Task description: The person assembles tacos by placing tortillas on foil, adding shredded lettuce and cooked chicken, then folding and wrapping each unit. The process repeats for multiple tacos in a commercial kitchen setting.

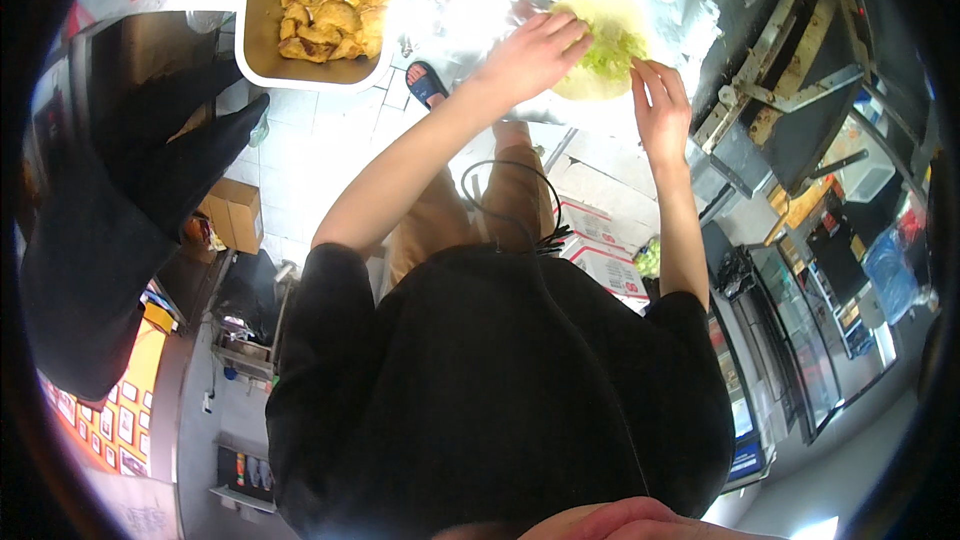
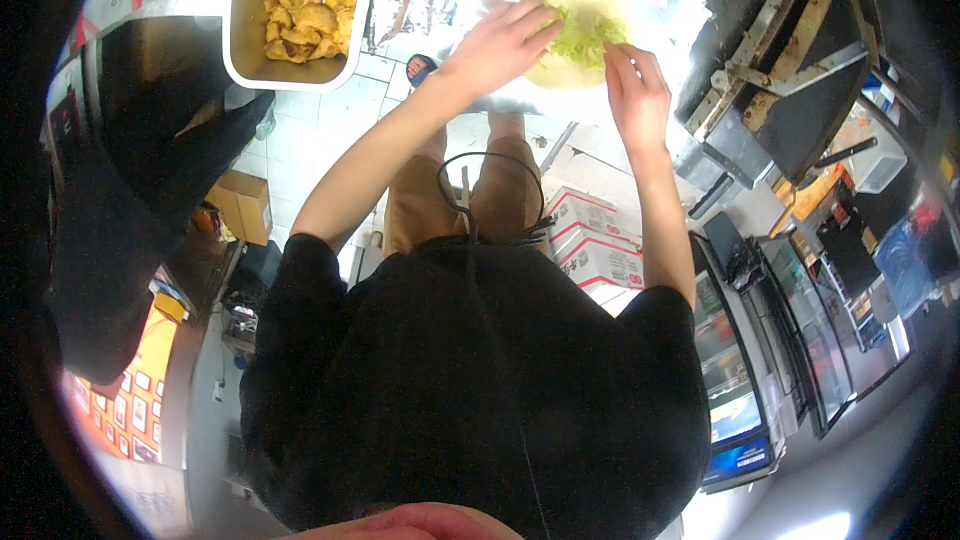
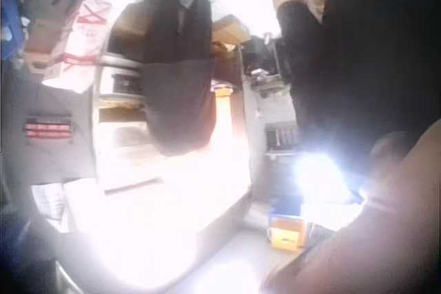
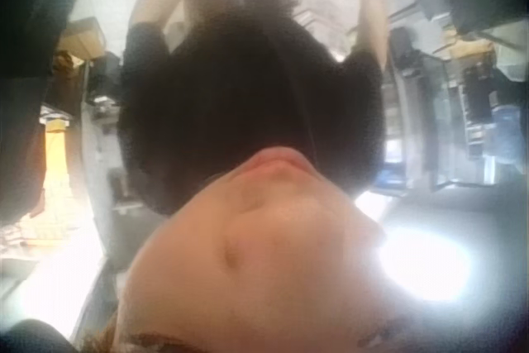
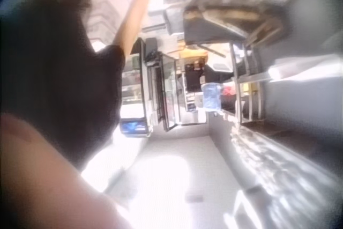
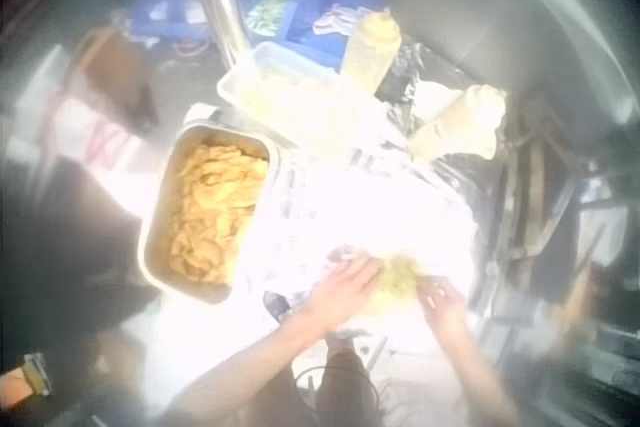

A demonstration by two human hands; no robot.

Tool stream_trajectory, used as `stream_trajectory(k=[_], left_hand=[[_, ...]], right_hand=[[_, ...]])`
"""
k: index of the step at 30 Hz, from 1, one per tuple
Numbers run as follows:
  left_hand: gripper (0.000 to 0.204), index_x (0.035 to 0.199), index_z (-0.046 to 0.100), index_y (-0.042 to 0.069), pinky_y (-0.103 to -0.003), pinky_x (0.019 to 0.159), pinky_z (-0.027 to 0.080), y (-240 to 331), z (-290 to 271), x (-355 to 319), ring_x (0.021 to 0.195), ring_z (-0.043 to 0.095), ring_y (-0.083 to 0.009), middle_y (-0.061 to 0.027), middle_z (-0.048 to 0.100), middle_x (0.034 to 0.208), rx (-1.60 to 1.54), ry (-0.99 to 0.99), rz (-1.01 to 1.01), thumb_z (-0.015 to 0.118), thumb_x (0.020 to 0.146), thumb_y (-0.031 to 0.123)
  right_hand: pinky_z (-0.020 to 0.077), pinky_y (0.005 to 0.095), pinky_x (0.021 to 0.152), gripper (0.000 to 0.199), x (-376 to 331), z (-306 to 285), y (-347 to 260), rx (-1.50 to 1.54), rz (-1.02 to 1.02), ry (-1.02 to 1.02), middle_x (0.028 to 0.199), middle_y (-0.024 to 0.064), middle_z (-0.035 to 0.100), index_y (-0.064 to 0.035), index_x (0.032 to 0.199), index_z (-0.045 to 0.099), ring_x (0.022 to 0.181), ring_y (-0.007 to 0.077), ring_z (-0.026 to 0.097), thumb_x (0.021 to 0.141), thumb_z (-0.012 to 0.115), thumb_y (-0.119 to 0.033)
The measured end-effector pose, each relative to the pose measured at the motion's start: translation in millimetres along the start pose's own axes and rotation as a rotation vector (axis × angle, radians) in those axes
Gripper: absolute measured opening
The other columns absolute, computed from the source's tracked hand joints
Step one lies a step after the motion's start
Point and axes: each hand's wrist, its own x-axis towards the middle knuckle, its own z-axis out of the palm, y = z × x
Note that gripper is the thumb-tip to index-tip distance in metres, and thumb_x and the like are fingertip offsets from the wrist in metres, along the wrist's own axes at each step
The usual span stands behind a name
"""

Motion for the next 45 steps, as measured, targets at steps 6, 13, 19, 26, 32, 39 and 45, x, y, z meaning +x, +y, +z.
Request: stream_trajectory(k=[6,13,19,26,32,39,45], left_hand=[[0.027,0.118,0.077,0.005,-0.041,0.102,0.06,43,-88,-82,0.129,0.066,-0.0267,-0.0098,0.069,0.137,-0.263,0.12,-0.241,0.081,0.094,0.016],[0.013,0.098,0.071,0.003,-0.042,0.083,0.063,50,-122,-186,0.097,0.075,-0.0337,-0.0112,0.075,0.118,-0.43,0.333,-0.683,0.082,0.093,0.007],[0.014,0.094,0.068,0.003,-0.042,0.079,0.062,52,-119,-244,0.093,0.075,-0.0356,-0.0113,0.076,0.11,-0.406,0.412,-0.816,0.081,0.095,0.007],[0.012,0.095,0.069,0.001,-0.043,0.082,0.062,47,-118,-288,0.096,0.075,-0.0372,-0.0131,0.076,0.111,-0.472,0.556,-0.95,0.08,0.096,0.005],[0.01,0.097,0.07,-0.001,-0.042,0.083,0.062,39,-122,-319,0.097,0.075,-0.0374,-0.0136,0.075,0.112,-0.5,0.622,-0.988,0.079,0.097,0.004],[0.01,0.094,0.071,0.001,-0.044,0.077,0.062,27,-132,-341,0.087,0.074,-0.036,-0.0113,0.075,0.103,-0.46,0.627,-1.015,0.08,0.094,0.005],[0.01,0.094,0.07,0.001,-0.044,0.076,0.061,21,-139,-336,0.086,0.073,-0.0358,-0.011,0.074,0.102,-0.462,0.583,-0.967,0.08,0.094,0.005]], right_hand=[[0.0563,0.0499,0.109,0.033,20,-30,-37,-0.075,0.027,-0.152,0.142,0.0155,0.074,-0.0043,0.126,0.081,0.126,0.0375,0.072,0.095,0.084,-0.014],[0.0624,0.0377,0.083,0.018,129,-37,-146,0.237,-0.127,-0.089,0.114,0.0153,0.08,0.0002,0.115,0.079,0.101,0.0285,0.078,0.098,0.082,-0.005],[0.0583,0.0459,0.094,0.031,252,93,-253,-0.24,-0.56,-0.507,0.11,0.0137,0.078,-0.0059,0.11,0.071,0.109,0.0338,0.073,0.09,0.088,-0.022],[0.0546,0.0482,0.097,0.041,250,136,-267,-0.431,-0.411,-0.721,0.109,0.0126,0.078,-0.0101,0.105,0.07,0.115,0.0359,0.071,0.08,0.094,-0.032],[0.0562,0.0494,0.085,0.033,255,124,-267,-0.22,-0.254,-0.863,0.102,0.0143,0.077,-0.0108,0.095,0.074,0.103,0.0378,0.073,0.079,0.093,-0.033],[0.0547,0.0473,0.075,0.035,253,64,-268,-0.147,-0.376,-0.765,0.087,0.0133,0.074,-0.0076,0.09,0.07,0.089,0.0355,0.073,0.076,0.097,-0.023],[0.0574,0.0475,0.087,0.037,233,122,-287,-0.27,-0.639,-0.851,0.101,0.0115,0.077,-0.0088,0.098,0.071,0.103,0.0368,0.073,0.078,0.095,-0.027]])
